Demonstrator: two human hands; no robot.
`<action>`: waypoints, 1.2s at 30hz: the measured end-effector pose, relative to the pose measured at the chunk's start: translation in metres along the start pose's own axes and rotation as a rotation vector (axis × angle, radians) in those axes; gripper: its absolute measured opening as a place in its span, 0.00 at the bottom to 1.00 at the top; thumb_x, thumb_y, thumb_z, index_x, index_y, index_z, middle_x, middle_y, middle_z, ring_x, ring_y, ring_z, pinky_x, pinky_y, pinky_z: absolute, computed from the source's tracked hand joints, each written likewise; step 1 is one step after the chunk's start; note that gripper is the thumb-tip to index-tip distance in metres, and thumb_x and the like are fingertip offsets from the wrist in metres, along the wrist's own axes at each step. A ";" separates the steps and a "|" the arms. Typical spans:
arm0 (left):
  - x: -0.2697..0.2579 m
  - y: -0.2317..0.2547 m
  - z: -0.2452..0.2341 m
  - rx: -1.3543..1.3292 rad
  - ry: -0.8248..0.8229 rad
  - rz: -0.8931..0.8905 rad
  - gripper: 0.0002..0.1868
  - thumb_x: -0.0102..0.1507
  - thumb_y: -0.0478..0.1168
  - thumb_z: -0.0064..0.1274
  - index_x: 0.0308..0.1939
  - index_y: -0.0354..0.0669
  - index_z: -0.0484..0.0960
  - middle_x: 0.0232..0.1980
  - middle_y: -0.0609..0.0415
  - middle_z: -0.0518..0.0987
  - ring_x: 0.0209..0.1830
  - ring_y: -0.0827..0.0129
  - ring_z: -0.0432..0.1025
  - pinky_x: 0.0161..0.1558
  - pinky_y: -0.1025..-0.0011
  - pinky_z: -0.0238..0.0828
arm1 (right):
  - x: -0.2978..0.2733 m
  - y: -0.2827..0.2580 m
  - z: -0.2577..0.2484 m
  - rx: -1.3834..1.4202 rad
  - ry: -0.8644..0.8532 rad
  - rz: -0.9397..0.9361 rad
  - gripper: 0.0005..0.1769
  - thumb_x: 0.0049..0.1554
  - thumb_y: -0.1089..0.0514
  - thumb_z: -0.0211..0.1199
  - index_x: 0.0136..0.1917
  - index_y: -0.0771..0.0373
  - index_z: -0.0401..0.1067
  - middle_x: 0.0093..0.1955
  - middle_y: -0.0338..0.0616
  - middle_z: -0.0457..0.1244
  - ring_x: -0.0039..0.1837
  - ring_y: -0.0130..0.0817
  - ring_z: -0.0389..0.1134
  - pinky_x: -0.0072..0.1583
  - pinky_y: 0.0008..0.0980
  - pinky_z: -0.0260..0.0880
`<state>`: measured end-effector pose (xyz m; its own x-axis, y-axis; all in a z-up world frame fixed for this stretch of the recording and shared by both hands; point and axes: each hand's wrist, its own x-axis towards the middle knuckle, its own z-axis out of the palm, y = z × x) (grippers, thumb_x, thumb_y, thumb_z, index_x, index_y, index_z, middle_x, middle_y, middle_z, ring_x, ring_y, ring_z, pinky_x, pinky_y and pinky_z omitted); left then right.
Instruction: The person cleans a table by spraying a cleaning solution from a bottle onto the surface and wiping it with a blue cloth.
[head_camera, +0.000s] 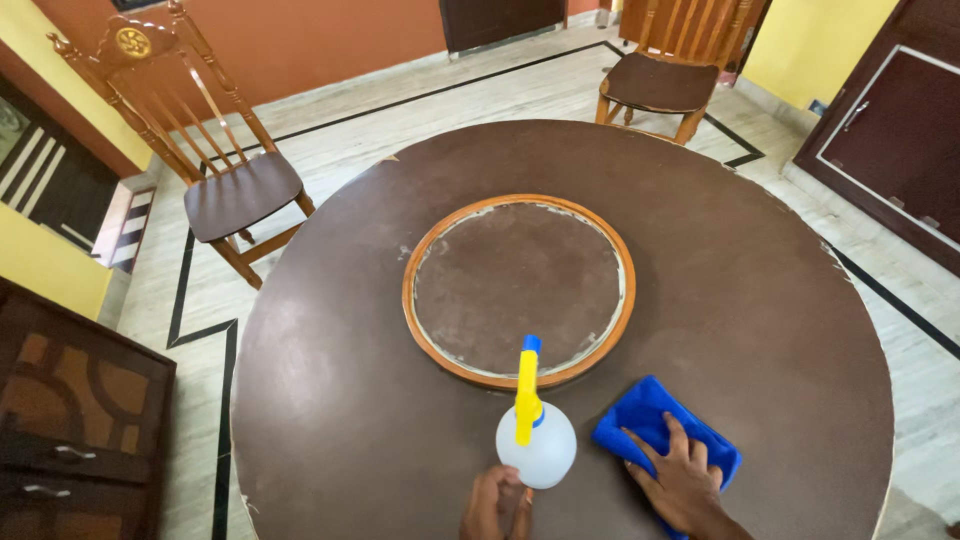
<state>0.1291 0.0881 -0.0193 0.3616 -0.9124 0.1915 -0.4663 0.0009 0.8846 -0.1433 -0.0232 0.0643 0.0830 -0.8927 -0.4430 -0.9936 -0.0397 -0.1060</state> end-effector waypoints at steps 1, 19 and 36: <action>0.008 0.024 -0.016 0.005 0.015 -0.016 0.25 0.56 0.46 0.68 0.54 0.45 0.78 0.45 0.52 0.82 0.45 0.63 0.77 0.43 0.65 0.77 | -0.003 -0.005 0.001 0.008 -0.003 0.033 0.32 0.59 0.27 0.50 0.76 0.13 0.53 0.87 0.45 0.30 0.79 0.52 0.44 0.72 0.57 0.54; 0.100 0.117 -0.047 -0.098 -0.235 0.138 0.70 0.42 0.56 0.80 0.76 0.38 0.50 0.75 0.35 0.59 0.77 0.43 0.54 0.71 0.49 0.54 | 0.003 -0.014 0.068 -0.254 0.736 -0.053 0.46 0.42 0.20 0.51 0.75 0.19 0.52 0.82 0.46 0.43 0.79 0.60 0.48 0.72 0.75 0.48; 0.135 0.075 0.015 -0.484 -0.379 0.364 0.56 0.49 0.28 0.59 0.78 0.39 0.47 0.82 0.38 0.53 0.79 0.48 0.63 0.75 0.55 0.53 | 0.070 -0.004 -0.012 -0.380 -0.026 0.072 0.51 0.54 0.11 0.45 0.83 0.22 0.34 0.88 0.54 0.27 0.85 0.67 0.30 0.76 0.73 0.36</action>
<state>0.1307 -0.0411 0.0660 -0.0950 -0.8990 0.4275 -0.0620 0.4340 0.8988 -0.1343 -0.0912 0.0443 0.0089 -0.8879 -0.4600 -0.9542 -0.1451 0.2616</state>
